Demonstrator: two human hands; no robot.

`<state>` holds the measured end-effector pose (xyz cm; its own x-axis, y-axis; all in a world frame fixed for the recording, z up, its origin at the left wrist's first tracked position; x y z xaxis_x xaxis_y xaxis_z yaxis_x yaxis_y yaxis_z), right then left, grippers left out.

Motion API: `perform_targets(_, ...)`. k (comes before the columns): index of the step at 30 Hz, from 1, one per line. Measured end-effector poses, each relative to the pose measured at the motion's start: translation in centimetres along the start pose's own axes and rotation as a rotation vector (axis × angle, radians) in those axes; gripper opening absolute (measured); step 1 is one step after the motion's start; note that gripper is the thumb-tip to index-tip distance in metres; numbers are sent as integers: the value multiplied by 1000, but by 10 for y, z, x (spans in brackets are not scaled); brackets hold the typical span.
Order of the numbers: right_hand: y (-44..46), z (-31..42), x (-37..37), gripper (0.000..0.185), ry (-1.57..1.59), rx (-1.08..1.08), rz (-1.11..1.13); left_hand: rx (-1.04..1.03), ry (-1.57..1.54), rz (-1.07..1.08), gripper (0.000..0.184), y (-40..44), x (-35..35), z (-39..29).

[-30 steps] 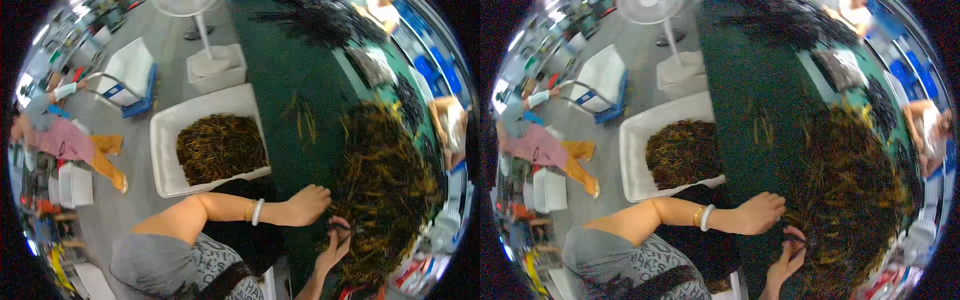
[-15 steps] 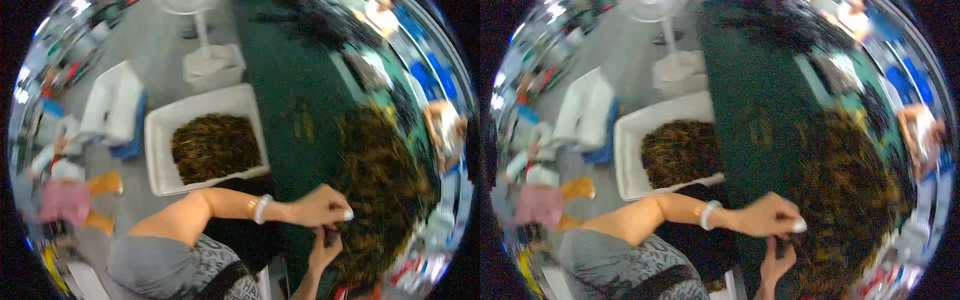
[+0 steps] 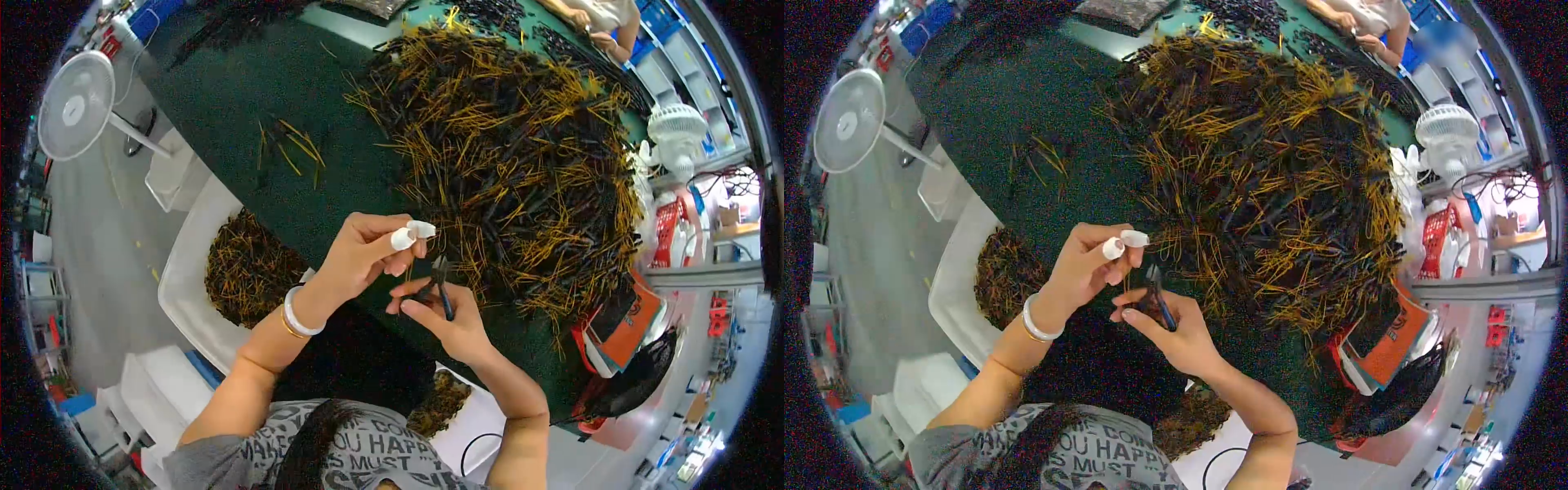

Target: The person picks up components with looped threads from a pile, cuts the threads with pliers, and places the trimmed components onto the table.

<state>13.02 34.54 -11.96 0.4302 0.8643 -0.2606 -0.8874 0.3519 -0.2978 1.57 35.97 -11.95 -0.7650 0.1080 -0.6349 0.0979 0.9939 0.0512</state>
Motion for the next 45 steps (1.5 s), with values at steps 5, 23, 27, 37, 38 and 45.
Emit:
perform_targets(5, -3, -9, 0, 25, 60, 14, 10, 51, -35, -40, 23, -4, 2, 8)
perform_targets(23, -20, -5, 29, 27, -323, 146, -287, 227, 229, 32, 20, -21, -40, 10)
perform_targets(27, -18, 21, 18, 55, -585, 300, -214, 320, 171, 76, 18, -23, -42, 15)
perform_targets(37, -18, 24, 15, 55, -750, 339, -203, 359, 99, 66, 18, -26, -46, 20)
perform_targets(38, -19, 23, 15, 54, -787, 350, -207, 355, 101, 65, 18, -26, -46, 20)
perform_targets(45, -22, 10, 18, 46, -761, 338, -237, 349, 68, 86, 18, -25, -49, 24)
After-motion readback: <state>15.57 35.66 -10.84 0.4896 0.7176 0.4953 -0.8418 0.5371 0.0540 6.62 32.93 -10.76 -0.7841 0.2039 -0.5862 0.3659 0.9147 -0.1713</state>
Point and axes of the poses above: each hand's wrist, its own y-axis towards the middle knuckle, its own x-axis out of the back of the hand, z = x × y, the point moved 9 cm from there along y, towards the middle knuckle, and after that the axes turned 11 degrees about z, right-handed, at the moved point
